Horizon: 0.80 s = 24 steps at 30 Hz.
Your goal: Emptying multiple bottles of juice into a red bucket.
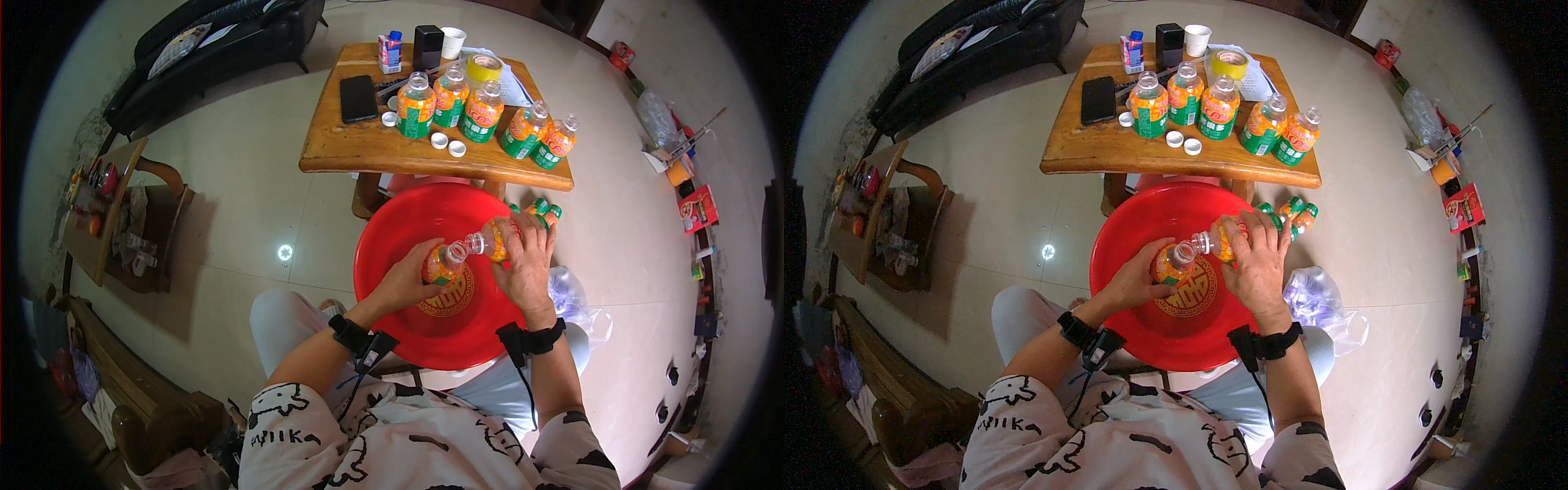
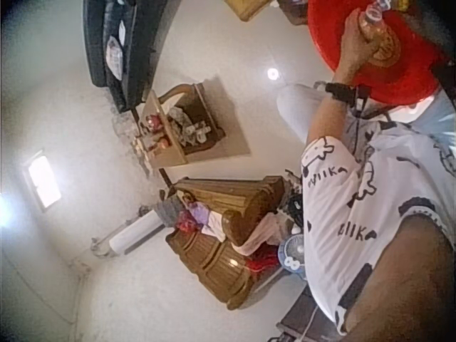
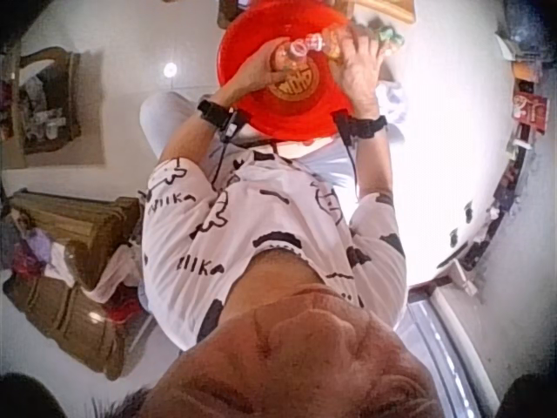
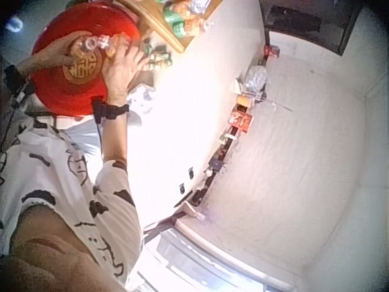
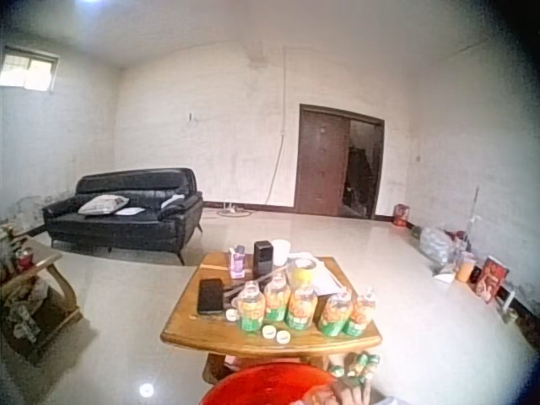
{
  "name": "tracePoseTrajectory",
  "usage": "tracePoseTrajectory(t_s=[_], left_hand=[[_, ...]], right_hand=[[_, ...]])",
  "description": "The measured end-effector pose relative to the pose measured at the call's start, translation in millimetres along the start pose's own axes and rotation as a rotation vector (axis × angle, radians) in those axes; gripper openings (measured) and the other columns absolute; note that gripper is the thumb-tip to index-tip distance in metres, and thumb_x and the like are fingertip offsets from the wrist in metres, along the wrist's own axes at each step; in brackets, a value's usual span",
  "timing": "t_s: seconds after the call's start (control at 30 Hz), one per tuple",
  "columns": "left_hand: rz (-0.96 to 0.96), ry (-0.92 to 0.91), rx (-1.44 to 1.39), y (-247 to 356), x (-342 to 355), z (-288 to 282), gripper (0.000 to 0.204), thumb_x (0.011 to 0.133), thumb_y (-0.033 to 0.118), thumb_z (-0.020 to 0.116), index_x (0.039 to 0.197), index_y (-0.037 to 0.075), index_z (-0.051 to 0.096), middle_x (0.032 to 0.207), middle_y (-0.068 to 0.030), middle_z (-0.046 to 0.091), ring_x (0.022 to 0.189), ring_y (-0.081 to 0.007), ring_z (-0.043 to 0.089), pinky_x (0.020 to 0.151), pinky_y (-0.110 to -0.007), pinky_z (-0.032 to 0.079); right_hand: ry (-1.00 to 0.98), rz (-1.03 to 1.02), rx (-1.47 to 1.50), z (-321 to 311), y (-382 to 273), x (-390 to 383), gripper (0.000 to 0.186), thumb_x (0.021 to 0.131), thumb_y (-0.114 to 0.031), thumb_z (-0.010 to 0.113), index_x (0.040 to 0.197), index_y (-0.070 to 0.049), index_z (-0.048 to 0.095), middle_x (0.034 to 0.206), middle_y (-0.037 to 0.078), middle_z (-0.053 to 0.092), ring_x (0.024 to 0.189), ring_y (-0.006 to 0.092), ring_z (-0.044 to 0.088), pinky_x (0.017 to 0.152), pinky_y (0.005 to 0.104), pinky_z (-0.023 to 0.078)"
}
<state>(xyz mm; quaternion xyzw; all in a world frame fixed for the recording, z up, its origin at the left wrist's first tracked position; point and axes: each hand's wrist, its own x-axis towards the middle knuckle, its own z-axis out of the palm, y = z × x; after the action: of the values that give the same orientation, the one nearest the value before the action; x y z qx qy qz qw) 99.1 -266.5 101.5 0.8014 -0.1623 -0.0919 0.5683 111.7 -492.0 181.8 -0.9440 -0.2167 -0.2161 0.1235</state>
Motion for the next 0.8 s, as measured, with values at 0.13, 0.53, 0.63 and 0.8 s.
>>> tracePoseTrajectory(t_s=[0.13, 0.53, 0.63, 0.8], left_hand=[[0.014, 0.003, -0.019, -4.9, -0.5, 2.3, 0.085, 0.067, 0.01, 0.08, 0.138, 0.009, 0.034, 0.136, -0.015, 0.042, 0.124, -0.0313, 0.047, 0.102, -0.038, 0.042], [0.033, 0.011, -0.017, -2.9, -0.8, 2.3, 0.084, 0.067, 0.01, 0.08, 0.138, 0.01, 0.035, 0.136, -0.0146, 0.043, 0.124, -0.0316, 0.047, 0.102, -0.039, 0.042], [0.027, 0.005, -0.007, -1.5, -0.6, 2.4, 0.084, 0.067, 0.011, 0.08, 0.138, 0.01, 0.034, 0.137, -0.0146, 0.043, 0.124, -0.0318, 0.047, 0.102, -0.038, 0.042], [0.025, 0.008, 0.008, -1.5, -1.7, 1.6, 0.085, 0.066, 0.011, 0.08, 0.138, 0.01, 0.034, 0.137, -0.0148, 0.043, 0.123, -0.0323, 0.047, 0.101, -0.038, 0.042]], right_hand=[[-0.005, 0.0, -0.007, -1.2, -0.4, 0.0, 0.076, 0.055, -0.009, 0.075, 0.127, -0.02, 0.053, 0.124, 0.008, 0.046, 0.126, 0.0298, 0.038, 0.111, 0.0594, 0.014], [0.019, -0.002, -0.031, -0.5, -2.3, -0.6, 0.073, 0.056, -0.006, 0.072, 0.124, -0.022, 0.054, 0.126, 0.006, 0.046, 0.127, 0.0285, 0.038, 0.11, 0.0621, 0.012], [0.032, -0.009, -0.038, 0.5, -1.7, -1.2, 0.072, 0.056, -0.006, 0.072, 0.124, -0.022, 0.055, 0.126, 0.006, 0.046, 0.127, 0.0282, 0.038, 0.109, 0.0631, 0.012], [0.037, -0.014, -0.06, -0.6, -3.5, -0.4, 0.072, 0.056, -0.005, 0.071, 0.124, -0.023, 0.055, 0.126, 0.006, 0.046, 0.127, 0.0276, 0.038, 0.109, 0.064, 0.012]])
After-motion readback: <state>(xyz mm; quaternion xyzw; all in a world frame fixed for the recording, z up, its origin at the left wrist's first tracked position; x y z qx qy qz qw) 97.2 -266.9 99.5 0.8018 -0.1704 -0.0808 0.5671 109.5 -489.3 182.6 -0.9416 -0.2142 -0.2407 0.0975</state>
